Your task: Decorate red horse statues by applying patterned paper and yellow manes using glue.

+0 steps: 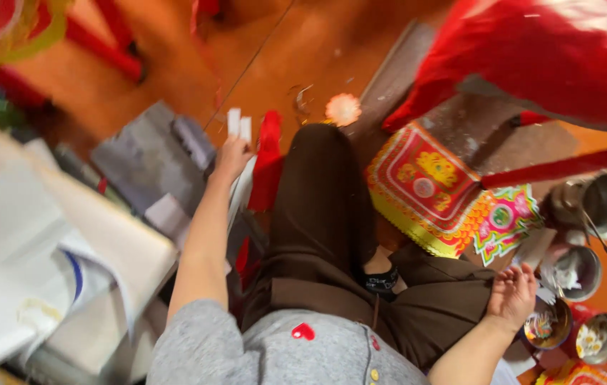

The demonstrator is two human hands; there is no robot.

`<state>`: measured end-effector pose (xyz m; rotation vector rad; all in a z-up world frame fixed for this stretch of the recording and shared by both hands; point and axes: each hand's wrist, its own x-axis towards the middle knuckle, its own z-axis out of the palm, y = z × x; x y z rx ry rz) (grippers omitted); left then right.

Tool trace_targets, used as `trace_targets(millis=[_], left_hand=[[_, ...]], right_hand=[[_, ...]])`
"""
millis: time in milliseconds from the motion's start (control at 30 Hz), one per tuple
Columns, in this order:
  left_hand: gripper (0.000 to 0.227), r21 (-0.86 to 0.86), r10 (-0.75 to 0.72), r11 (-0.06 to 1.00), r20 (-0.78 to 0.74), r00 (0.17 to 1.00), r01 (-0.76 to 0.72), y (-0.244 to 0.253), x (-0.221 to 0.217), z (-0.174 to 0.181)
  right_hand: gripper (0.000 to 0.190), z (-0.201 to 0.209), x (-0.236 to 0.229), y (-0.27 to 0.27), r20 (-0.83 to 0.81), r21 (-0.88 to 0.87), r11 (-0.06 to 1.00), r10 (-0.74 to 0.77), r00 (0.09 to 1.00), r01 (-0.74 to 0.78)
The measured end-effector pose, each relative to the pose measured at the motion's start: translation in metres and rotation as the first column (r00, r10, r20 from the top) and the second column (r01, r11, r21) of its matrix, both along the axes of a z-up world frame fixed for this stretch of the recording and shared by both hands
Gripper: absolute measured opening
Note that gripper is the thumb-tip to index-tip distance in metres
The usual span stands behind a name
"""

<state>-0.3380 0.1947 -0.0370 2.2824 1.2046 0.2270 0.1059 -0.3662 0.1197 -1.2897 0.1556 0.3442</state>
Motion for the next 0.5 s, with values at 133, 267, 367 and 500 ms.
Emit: trace_targets(millis=[133,267,367,500], left_hand=[[0.021,-0.039,-0.072,0.997,-0.156,0.985,0.067,0.007,0.008,0.012],[0.034,-0.153,-0.108,0.985,-0.209,0.972,0.077,0.017,0.012,0.022],[0.030,-0.080,-0.104,0.993,-0.188,0.977,0.091,0.003,0.016,0.047],[0.026,0.046,-0.166,0.983,-0.204,0.965,0.178,-0.009,0.030,0.051]], right_hand=[[0.017,-0.017,0.006,-0.008,0.004,0.055,0.997,-0.055,0.998,0.054],[0.018,-0.028,0.015,-0.017,0.012,0.178,0.983,-0.041,0.999,0.038],[0.023,-0.047,0.024,-0.027,0.038,0.268,0.963,-0.037,0.999,0.026],[0.022,-0.038,0.021,-0.023,0.029,0.315,0.947,-0.080,0.996,0.067]])
